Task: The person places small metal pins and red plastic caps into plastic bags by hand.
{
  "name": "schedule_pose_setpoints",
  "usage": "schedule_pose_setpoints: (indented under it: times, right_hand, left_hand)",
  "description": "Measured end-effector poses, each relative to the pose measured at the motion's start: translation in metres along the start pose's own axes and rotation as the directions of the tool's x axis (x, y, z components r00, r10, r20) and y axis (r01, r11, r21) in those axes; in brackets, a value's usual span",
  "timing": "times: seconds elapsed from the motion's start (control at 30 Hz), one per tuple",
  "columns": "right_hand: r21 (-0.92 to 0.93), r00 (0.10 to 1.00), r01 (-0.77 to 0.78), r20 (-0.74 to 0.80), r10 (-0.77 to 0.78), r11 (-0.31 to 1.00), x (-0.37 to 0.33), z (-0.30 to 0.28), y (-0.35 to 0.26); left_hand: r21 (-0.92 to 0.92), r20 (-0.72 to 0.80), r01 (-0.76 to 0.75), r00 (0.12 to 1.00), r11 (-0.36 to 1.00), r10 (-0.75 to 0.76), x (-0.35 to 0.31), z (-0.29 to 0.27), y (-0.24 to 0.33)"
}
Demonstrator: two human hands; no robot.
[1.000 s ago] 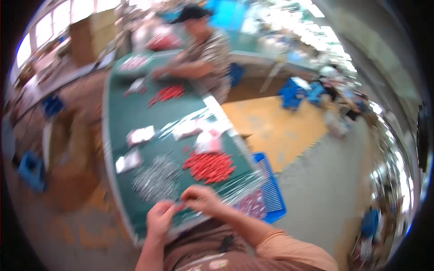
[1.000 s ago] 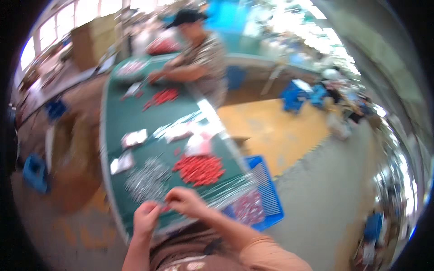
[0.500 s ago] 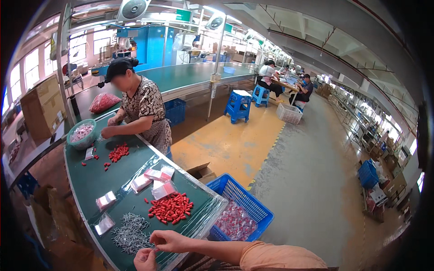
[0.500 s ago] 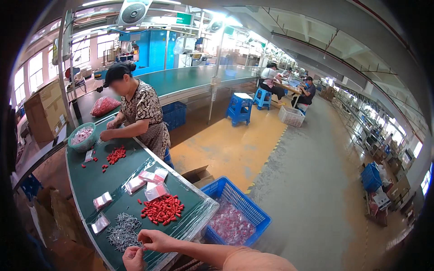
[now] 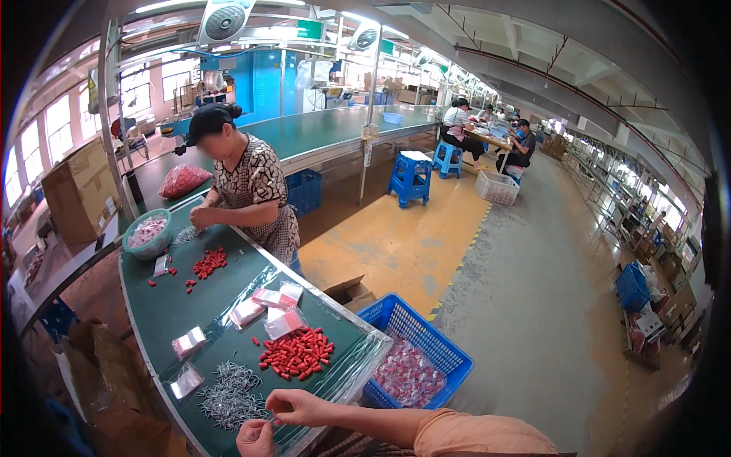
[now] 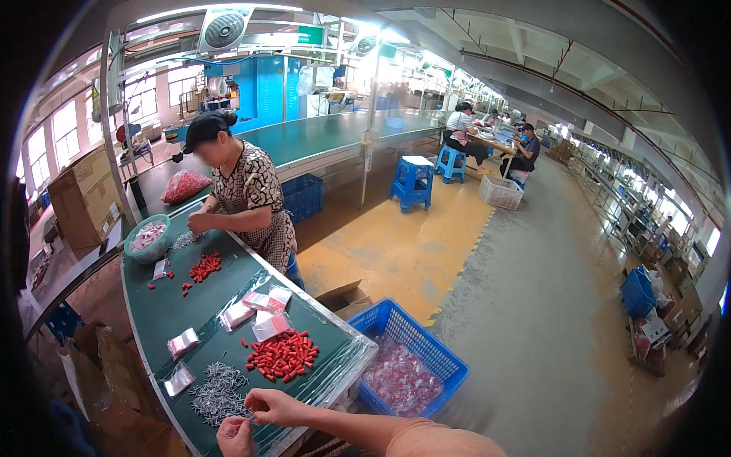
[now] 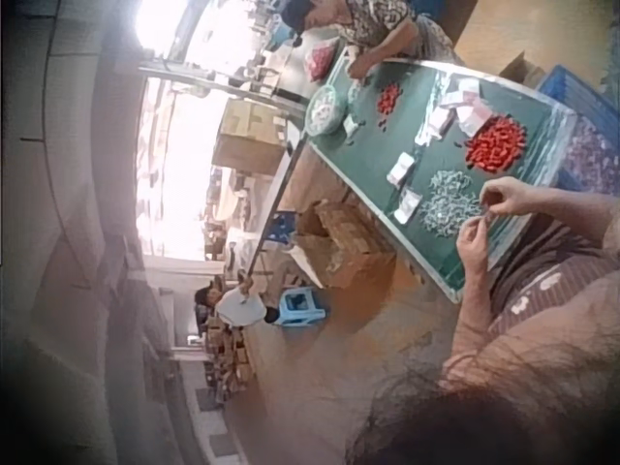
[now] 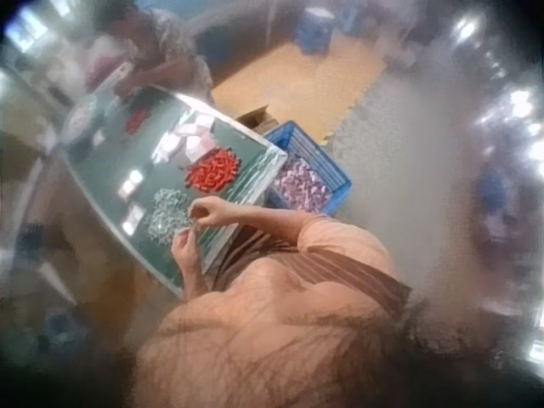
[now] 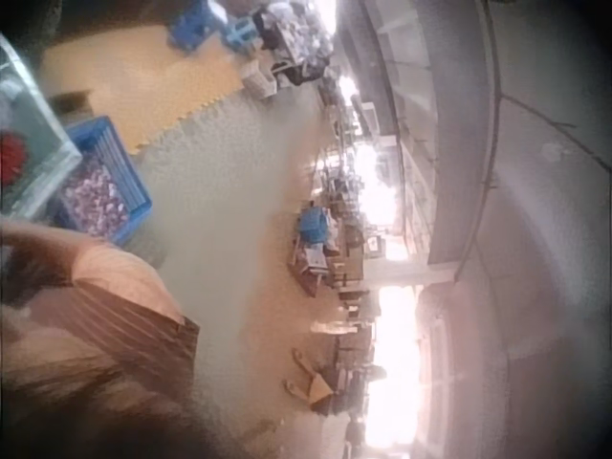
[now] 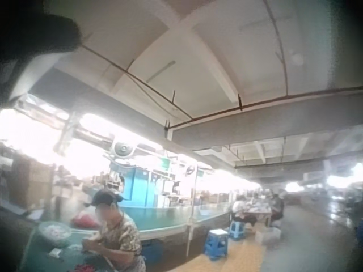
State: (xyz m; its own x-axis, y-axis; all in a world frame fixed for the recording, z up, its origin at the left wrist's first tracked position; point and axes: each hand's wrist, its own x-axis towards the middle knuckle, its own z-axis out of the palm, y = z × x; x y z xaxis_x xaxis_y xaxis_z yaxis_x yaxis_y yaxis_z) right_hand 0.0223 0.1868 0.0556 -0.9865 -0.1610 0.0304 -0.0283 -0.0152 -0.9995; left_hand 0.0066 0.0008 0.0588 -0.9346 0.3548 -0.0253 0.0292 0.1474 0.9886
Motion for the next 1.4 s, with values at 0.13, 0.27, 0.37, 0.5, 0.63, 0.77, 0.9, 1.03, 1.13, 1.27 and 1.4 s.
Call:
schedule_pose_setpoints:
  times: [0.13,0.27,0.37,0.5,0.63,0.77,0.9,1.03,1.13,1.27,1.4]
  right_hand:
    - [0.085,0.999,-0.054,-0.001,0.055,0.995,-0.004,0.003,0.002]
    - [0.058,0.998,-0.058,-0.023,0.06,0.997,-0.008,0.008,-0.001]
    - [-0.005,1.0,-0.004,0.004,0.004,1.0,-0.007,0.011,0.005]
    - [-0.285,0.989,0.067,-0.111,-0.102,0.956,-0.008,-0.001,0.008]
    - [-0.137,0.984,-0.016,-0.178,-0.009,0.99,-0.023,-0.006,-0.013]
    - [0.025,0.987,-0.048,-0.152,0.051,0.999,-0.023,-0.002,-0.014]
    - [-0.018,0.987,-0.036,-0.157,0.033,0.999,-0.022,0.008,-0.01]
    - [-0.071,0.99,-0.02,-0.143,0.01,0.997,-0.021,0.009,-0.007]
    - [-0.101,0.995,-0.01,-0.097,0.0,0.995,-0.016,0.011,-0.011]
    - [-0.121,0.998,-0.004,-0.069,-0.004,0.993,-0.005,0.02,-0.015]
    - [-0.197,0.983,0.09,-0.14,-0.118,0.976,-0.007,0.021,-0.015]
  left_hand:
    - [-0.03,0.034,0.069,0.997,0.997,-0.068,-0.002,-0.001,-0.005]
    - [-0.058,0.058,0.084,0.995,0.995,-0.08,-0.01,0.001,0.013]
    - [-0.027,-0.011,0.031,0.999,0.999,-0.032,-0.017,-0.002,0.007]
    - [-0.202,-0.113,-0.045,0.993,0.978,0.022,0.002,0.003,-0.044]
    - [-0.232,-0.043,0.037,0.998,0.972,-0.048,0.0,0.011,-0.016]
    - [-0.339,-0.015,0.137,0.989,0.931,-0.15,-0.003,0.01,-0.003]
    - [-0.37,-0.051,0.085,0.993,0.925,-0.111,-0.012,0.005,-0.005]
    - [-0.361,-0.052,0.042,0.997,0.932,-0.065,-0.014,0.004,-0.008]
    - [-0.341,-0.038,0.039,0.998,0.939,-0.055,-0.013,0.002,-0.006]
    - [-0.333,-0.056,0.056,0.995,0.941,-0.079,-0.015,-0.006,0.0]
    - [-0.126,-0.108,-0.043,0.994,0.991,0.03,-0.014,-0.001,0.0]
